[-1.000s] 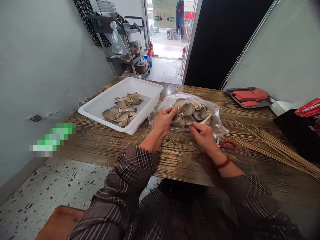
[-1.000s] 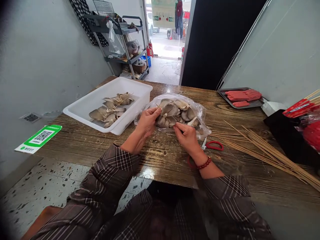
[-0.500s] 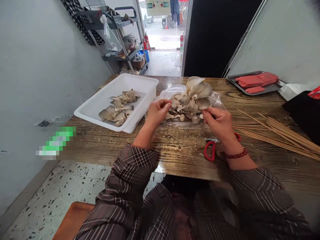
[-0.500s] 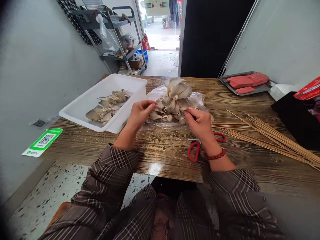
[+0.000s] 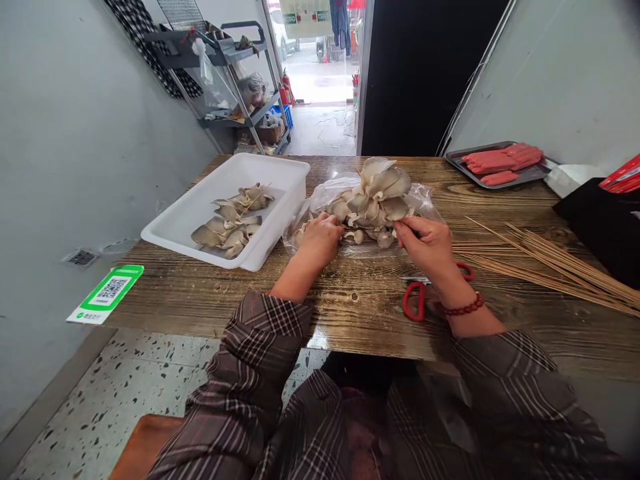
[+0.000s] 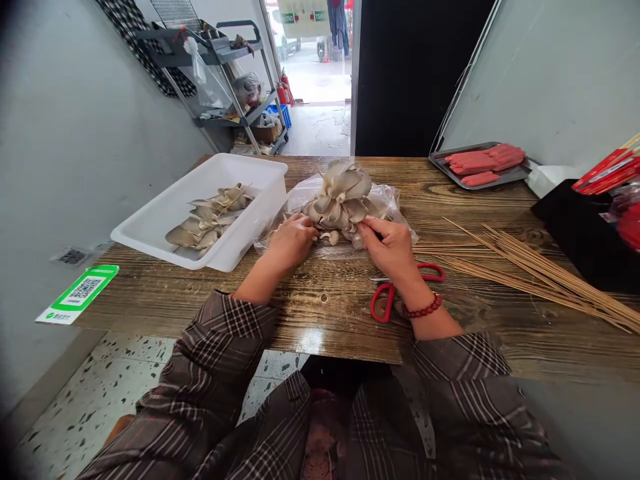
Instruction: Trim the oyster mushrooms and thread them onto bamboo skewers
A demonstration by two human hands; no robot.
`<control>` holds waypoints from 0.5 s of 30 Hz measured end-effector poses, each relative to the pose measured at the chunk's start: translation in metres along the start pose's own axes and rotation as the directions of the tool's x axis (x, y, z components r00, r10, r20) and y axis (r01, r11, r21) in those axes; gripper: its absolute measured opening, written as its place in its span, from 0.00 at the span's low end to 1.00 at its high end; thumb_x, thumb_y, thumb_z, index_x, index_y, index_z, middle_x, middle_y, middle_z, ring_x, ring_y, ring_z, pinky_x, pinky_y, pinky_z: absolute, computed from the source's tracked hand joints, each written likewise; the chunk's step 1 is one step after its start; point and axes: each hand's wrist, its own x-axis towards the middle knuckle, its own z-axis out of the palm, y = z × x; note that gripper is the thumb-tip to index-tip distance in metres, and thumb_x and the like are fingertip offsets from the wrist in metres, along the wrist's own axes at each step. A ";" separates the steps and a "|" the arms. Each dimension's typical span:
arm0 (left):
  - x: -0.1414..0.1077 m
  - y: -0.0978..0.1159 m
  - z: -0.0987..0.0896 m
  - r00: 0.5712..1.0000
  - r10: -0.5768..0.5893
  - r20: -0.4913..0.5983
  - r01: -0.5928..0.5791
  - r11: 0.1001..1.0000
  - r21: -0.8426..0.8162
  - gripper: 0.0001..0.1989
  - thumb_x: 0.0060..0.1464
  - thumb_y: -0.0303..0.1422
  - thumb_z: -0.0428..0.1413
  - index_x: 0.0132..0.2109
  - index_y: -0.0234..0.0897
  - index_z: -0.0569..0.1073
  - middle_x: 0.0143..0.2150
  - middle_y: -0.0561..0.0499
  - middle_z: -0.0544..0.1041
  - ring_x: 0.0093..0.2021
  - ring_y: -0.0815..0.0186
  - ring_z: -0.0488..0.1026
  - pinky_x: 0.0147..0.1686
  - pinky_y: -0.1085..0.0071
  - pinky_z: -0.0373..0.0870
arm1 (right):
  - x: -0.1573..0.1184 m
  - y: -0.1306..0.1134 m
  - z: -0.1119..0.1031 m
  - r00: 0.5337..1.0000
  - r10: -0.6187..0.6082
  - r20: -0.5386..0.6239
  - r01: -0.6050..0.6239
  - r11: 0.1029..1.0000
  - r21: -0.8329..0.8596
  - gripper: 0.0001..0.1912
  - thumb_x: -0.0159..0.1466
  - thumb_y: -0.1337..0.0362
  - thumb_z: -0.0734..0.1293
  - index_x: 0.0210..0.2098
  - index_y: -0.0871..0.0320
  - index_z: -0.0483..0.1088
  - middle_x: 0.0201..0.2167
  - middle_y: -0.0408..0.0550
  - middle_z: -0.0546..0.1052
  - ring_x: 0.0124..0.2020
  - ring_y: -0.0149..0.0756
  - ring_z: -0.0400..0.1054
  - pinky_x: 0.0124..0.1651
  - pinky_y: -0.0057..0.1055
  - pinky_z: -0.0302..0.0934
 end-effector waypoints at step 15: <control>0.000 -0.004 -0.023 0.846 -0.533 0.014 -0.130 -0.233 -0.964 0.08 0.44 0.29 0.67 0.34 0.35 0.79 0.30 0.54 0.76 0.26 0.75 0.69 0.27 0.77 0.68 | -0.004 0.000 -0.001 0.998 0.020 0.067 -0.025 0.997 0.070 0.16 0.64 0.59 0.66 0.21 0.57 0.71 0.15 0.39 0.68 0.20 0.28 0.60 0.27 0.28 0.54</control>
